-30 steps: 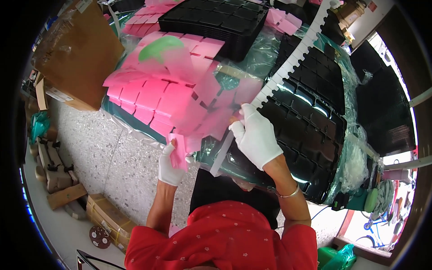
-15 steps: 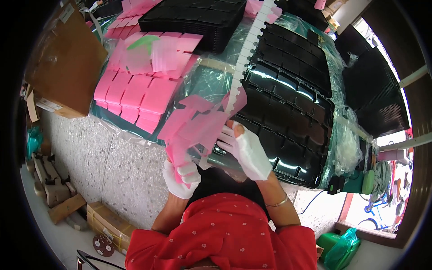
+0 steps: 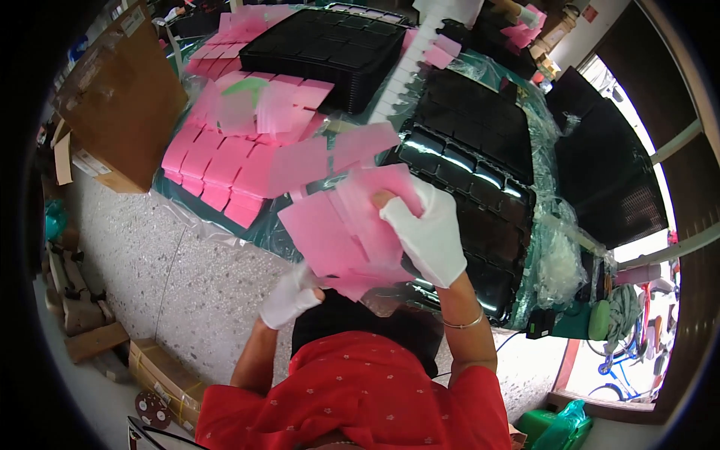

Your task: The person assembles plastic trays by placing pink foam inserts into them and applying adhesive strips by hand.

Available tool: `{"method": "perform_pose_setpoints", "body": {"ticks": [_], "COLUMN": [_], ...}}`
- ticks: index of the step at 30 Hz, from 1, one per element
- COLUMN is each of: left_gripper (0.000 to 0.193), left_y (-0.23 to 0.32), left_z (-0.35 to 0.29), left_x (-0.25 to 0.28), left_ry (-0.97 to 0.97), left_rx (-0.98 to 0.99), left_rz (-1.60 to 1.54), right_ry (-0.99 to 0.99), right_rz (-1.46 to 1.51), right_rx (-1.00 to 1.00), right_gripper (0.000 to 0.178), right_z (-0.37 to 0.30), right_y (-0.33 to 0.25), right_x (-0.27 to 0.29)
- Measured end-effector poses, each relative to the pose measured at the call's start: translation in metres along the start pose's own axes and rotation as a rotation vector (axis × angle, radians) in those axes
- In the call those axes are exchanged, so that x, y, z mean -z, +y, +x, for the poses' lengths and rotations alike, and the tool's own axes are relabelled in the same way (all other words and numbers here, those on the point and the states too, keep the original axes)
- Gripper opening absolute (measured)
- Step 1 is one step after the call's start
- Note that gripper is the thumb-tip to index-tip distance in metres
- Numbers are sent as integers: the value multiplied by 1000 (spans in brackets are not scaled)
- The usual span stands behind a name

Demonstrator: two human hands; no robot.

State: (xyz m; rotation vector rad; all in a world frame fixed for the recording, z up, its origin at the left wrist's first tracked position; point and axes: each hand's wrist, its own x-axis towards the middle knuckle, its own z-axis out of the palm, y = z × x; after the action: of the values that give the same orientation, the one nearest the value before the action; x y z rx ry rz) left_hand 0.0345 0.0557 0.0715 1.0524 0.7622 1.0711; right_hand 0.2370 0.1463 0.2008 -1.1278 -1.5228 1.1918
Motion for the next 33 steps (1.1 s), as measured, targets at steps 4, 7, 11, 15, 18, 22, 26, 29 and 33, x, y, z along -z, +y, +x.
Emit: {"method": "perform_pose_setpoints", "body": {"ticks": [4,7,11,15,18,22,26,29,33], "left_gripper": [86,77,60,53,35,19,23,31,38], "left_y": [18,43,42,38,35,37,57,83,123], "left_z": [18,48,86,102,106,125,142,151,146], "left_x": [2,-34,-79,-112,-133,-140,-125,-102,-94], "left_ry": [93,-6,56,-80,-124,-2,-12,-132,-146], "left_rx": [-72,-127,-86,102,183,-108,-288,-285,-345], "left_rz": [-28,-250,-198,-374,-313,38,45,-146,-1], "right_ry": [131,225,281,419,445,467,291,544,200], "right_rz": [-160,-184,-210,-219,-219,-385,-27,429,648], "right_rx": [61,82,64,91,133,113,312,162,-146], "right_gripper": [21,21,23,25,27,29,62,73,95], "right_z": [-19,-34,-57,-84,-95,-110,-105,-68,-36], "right_y": [-13,-14,-17,-23,-14,-11,3,65,80], "right_x": [22,32,55,83,103,125,149,158,132]}}
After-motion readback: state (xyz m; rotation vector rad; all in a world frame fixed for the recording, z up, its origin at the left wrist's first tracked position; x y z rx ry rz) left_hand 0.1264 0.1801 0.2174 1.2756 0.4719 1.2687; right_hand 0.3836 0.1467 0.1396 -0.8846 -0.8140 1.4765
